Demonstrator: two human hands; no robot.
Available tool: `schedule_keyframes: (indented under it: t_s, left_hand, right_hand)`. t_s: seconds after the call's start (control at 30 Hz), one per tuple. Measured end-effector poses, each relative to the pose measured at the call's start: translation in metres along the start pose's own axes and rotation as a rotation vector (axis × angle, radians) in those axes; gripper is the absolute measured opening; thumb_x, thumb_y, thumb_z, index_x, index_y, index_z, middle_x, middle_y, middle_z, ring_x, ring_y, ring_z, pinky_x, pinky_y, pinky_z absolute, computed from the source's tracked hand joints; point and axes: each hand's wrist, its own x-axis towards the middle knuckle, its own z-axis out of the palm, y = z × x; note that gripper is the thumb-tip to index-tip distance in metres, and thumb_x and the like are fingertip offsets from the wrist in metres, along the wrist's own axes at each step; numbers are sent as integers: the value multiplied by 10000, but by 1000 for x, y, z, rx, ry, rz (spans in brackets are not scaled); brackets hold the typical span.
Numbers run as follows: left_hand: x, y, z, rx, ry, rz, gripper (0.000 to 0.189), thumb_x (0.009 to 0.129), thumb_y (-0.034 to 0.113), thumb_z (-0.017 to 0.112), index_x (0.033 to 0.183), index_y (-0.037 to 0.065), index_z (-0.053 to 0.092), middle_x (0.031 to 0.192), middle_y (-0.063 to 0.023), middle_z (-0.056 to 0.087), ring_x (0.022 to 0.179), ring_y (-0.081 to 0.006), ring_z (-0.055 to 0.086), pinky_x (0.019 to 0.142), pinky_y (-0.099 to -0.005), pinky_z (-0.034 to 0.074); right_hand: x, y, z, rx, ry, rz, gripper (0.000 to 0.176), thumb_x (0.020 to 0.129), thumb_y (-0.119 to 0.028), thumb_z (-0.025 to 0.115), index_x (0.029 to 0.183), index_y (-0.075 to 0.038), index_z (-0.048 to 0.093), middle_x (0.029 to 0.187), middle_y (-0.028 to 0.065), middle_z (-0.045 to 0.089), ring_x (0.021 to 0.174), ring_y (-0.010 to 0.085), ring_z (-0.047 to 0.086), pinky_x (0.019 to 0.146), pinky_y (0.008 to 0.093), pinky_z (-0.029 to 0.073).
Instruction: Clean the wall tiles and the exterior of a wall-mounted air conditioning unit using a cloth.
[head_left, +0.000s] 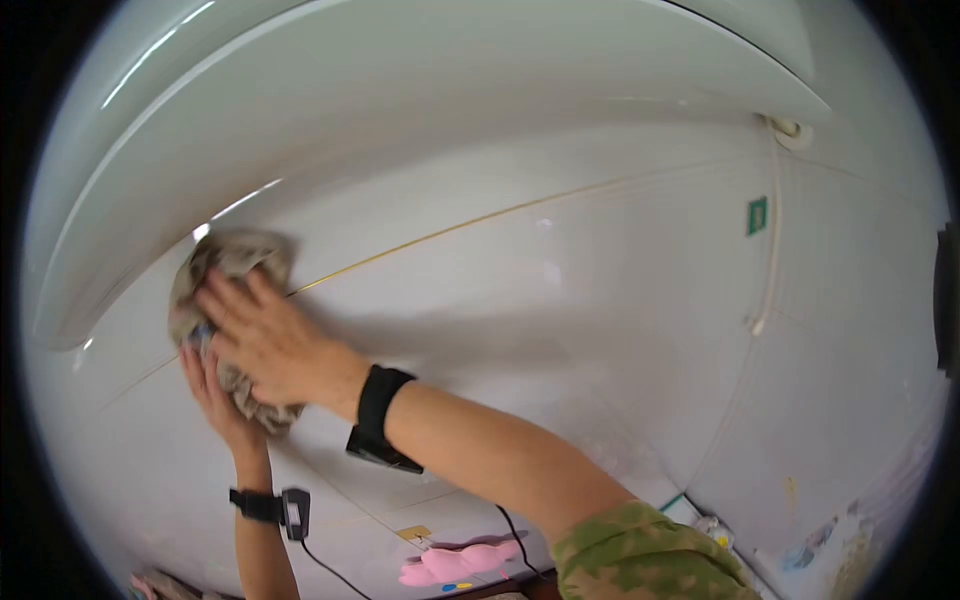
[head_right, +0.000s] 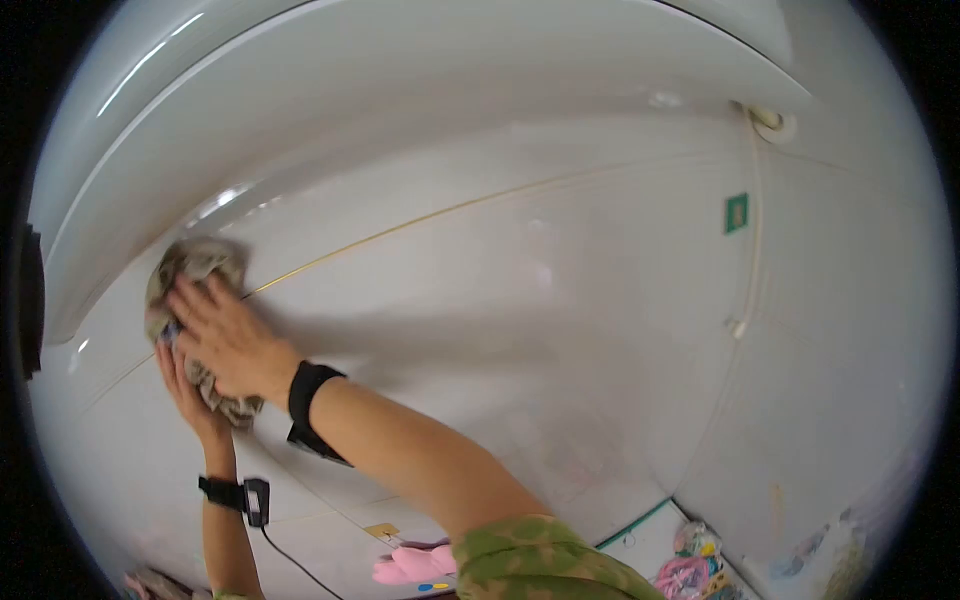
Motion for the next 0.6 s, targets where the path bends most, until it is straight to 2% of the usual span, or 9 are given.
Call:
schedule_keyframes:
  t_s: [0.03,0.1,0.13,0.27,0.33,0.4,0.47,0.53,0.6]
  left_hand:
    - [-9,4,-2,54,-1,30,392,943,202,436,1309,62,446,1454,-186,307,1350,-382,268,1096,-477,233]
    - [-16,17,-2,18,-43,69,429,956,262,397,1325,46,431,1456,-193,299,1356,-393,245,1098,-489,208]
    - [-15,26,-3,18,-75,95,477,969,322,358,1342,31,417,1458,-200,291,1363,-404,221,1101,-501,183]
    - [7,86,-2,-72,-195,186,575,926,423,407,1356,42,406,1472,-211,259,1361,-450,178,1087,-540,166]
    - [30,130,14,-27,-150,274,535,926,375,389,1349,50,420,1465,-221,267,1355,-459,185,1086,-539,172]
    - [58,179,37,-87,-81,305,491,804,209,491,1275,69,501,1428,-232,317,1325,-496,221,1063,-582,189]
    - [90,221,70,-126,-24,353,511,738,164,532,1243,89,530,1410,-210,350,1320,-478,244,1062,-568,208]
    - [107,258,92,-127,-118,377,523,706,154,559,1227,107,543,1391,-186,380,1320,-441,266,1063,-556,219]
    - [115,300,110,-262,-99,425,478,715,167,566,1190,110,569,1368,-174,412,1324,-402,277,1066,-551,220]
  right_hand:
    - [-8,-2,1,-26,-11,26,543,623,-371,715,1071,-80,624,1365,183,427,1317,361,300,1034,520,247]
    - [-19,0,2,-62,-49,-69,496,599,-389,706,971,-67,644,1329,177,450,1285,353,332,1006,518,277]
    - [-28,4,-11,-117,-73,-103,480,597,-427,688,939,-91,660,1296,134,480,1245,325,372,989,497,299]
    - [-61,37,-75,-116,-124,-156,449,548,-429,699,867,-118,650,1218,122,515,1171,313,430,939,492,332]
    - [-82,67,-106,-59,-82,-123,457,510,-417,712,824,-98,619,1206,138,511,1168,337,431,914,527,343]
    - [-103,98,-134,-120,25,-77,478,473,-391,733,798,-69,595,1219,178,492,1188,381,414,917,578,315]
    - [-122,131,-169,-219,-56,55,507,479,-363,735,854,-60,578,1240,200,475,1193,405,405,935,575,298]
    - [-154,158,-198,-284,-14,156,573,524,-402,733,947,-53,565,1295,203,452,1228,414,387,951,618,274]
    - [-189,169,-226,-401,-25,302,604,556,-401,723,1007,-45,537,1329,214,423,1265,421,354,962,626,253]
